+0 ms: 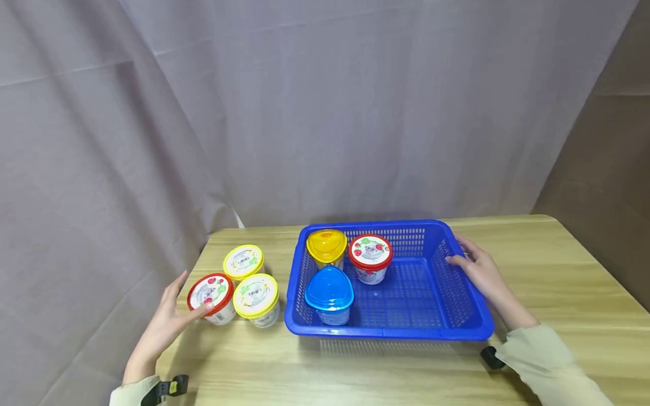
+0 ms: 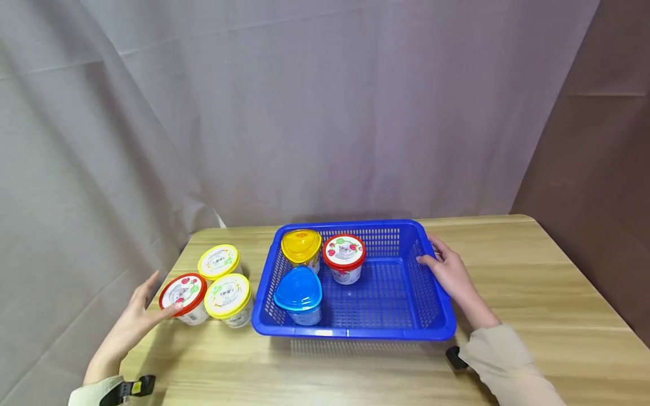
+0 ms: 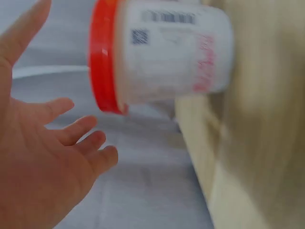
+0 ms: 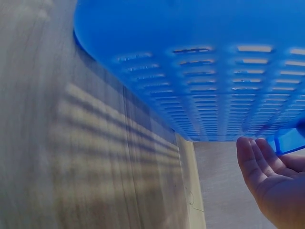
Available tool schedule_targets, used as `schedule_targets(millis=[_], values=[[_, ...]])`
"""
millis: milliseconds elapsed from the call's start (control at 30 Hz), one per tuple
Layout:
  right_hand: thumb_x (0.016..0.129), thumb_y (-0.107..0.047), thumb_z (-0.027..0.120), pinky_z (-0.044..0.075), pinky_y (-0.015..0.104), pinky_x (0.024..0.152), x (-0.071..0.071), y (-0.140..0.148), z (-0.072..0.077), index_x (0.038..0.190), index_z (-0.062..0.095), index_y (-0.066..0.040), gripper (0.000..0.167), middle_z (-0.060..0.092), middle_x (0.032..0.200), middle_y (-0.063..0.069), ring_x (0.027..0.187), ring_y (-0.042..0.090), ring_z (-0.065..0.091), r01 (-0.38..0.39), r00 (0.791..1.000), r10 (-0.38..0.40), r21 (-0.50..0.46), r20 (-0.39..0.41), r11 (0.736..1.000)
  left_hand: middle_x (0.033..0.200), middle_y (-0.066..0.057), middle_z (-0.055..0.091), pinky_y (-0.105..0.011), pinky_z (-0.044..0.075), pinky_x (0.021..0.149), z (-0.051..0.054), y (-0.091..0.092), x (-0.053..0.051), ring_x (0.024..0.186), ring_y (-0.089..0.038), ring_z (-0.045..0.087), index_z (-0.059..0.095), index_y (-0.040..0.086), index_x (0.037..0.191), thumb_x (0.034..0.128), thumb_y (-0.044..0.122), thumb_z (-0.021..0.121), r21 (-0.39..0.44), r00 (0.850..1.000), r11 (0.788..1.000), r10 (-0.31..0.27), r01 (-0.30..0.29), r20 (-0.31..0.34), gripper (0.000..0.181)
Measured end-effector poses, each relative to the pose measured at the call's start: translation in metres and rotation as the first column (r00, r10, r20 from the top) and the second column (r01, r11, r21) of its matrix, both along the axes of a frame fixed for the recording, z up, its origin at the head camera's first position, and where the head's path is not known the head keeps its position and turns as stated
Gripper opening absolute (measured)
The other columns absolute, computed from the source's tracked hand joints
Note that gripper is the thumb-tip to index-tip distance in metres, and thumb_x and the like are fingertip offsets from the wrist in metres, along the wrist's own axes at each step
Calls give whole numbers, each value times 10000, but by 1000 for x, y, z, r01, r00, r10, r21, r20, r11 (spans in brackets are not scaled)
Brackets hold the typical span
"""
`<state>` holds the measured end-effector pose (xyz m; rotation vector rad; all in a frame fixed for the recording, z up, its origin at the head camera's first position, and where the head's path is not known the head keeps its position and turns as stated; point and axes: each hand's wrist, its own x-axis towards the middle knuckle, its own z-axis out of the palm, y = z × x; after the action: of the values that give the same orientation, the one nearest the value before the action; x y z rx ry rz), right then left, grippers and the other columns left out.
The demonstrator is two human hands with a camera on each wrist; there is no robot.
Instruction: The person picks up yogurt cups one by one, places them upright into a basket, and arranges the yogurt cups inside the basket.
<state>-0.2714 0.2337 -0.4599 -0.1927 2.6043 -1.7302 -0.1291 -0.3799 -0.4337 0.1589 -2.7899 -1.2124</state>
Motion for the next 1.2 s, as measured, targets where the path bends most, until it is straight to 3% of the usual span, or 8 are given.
schedule_targets(millis=[133, 367, 633, 967, 1067, 1133, 1200], values=[[1013, -194, 563, 596, 296, 694, 0, 2, -2, 1587, 191, 19, 716, 446, 1397, 350, 854, 48, 605, -5, 1000, 5, -7, 27, 1000, 1593, -350, 75, -748, 205, 1094, -11, -2, 1, 1425, -592, 138, -23, 68, 1618, 862, 316, 806, 45, 998, 999, 5, -8, 61, 1148], [1015, -229, 563, 594, 281, 716, -1, 1, -2, 1593, 186, 2, 728, 437, 1413, 347, 879, 44, 592, -3, 999, 3, -9, 37, 1000, 1589, -336, 149, -636, 228, 1162, -20, -1, 1, 1459, -495, 178, -34, -32, 1588, 865, 225, 806, 166, 999, 986, 2, -10, 48, 1138], [1006, -225, 573, 589, 259, 705, 0, 3, -4, 1585, 219, 8, 718, 429, 1440, 341, 834, -35, 594, 3, 1000, -2, -34, 22, 999, 1588, -320, 192, -602, 285, 1150, -22, 0, -2, 1457, -451, 223, -42, -4, 1597, 869, 316, 803, 151, 991, 987, 42, -61, 123, 1160], [1005, -228, 579, 592, 258, 694, -1, 3, -3, 1580, 229, 14, 715, 438, 1428, 341, 823, -33, 600, 15, 1000, -15, -42, 12, 999, 1591, -307, 211, -576, 217, 1176, -24, 2, -5, 1449, -395, 237, -37, -6, 1597, 865, 323, 804, 163, 991, 984, 50, -71, 126, 1163], [1004, -225, 580, 585, 240, 703, -2, 3, -4, 1585, 219, 7, 723, 426, 1452, 339, 831, -48, 590, 17, 1000, -16, -47, 25, 999, 1575, -302, 242, -559, 251, 1159, -23, 2, -4, 1429, -392, 271, -19, -15, 1596, 862, 319, 809, 163, 990, 984, 55, -76, 128, 1156], [1001, -224, 582, 583, 236, 710, -2, 2, -4, 1588, 212, 1, 730, 416, 1468, 339, 836, -55, 588, 16, 999, -15, -51, 34, 999, 1555, -289, 281, -513, 312, 1130, -22, 1, -3, 1405, -384, 311, 10, -20, 1597, 862, 323, 809, 157, 989, 984, 61, -82, 132, 1138], [1000, -230, 583, 584, 239, 709, -2, 2, -4, 1589, 208, -1, 735, 406, 1477, 343, 836, -55, 584, 13, 999, -11, -47, 35, 999, 1536, -283, 310, -371, 398, 1069, -18, -1, -1, 1382, -384, 352, 36, -27, 1594, 868, 321, 805, 152, 990, 985, 64, -83, 130, 1113]])
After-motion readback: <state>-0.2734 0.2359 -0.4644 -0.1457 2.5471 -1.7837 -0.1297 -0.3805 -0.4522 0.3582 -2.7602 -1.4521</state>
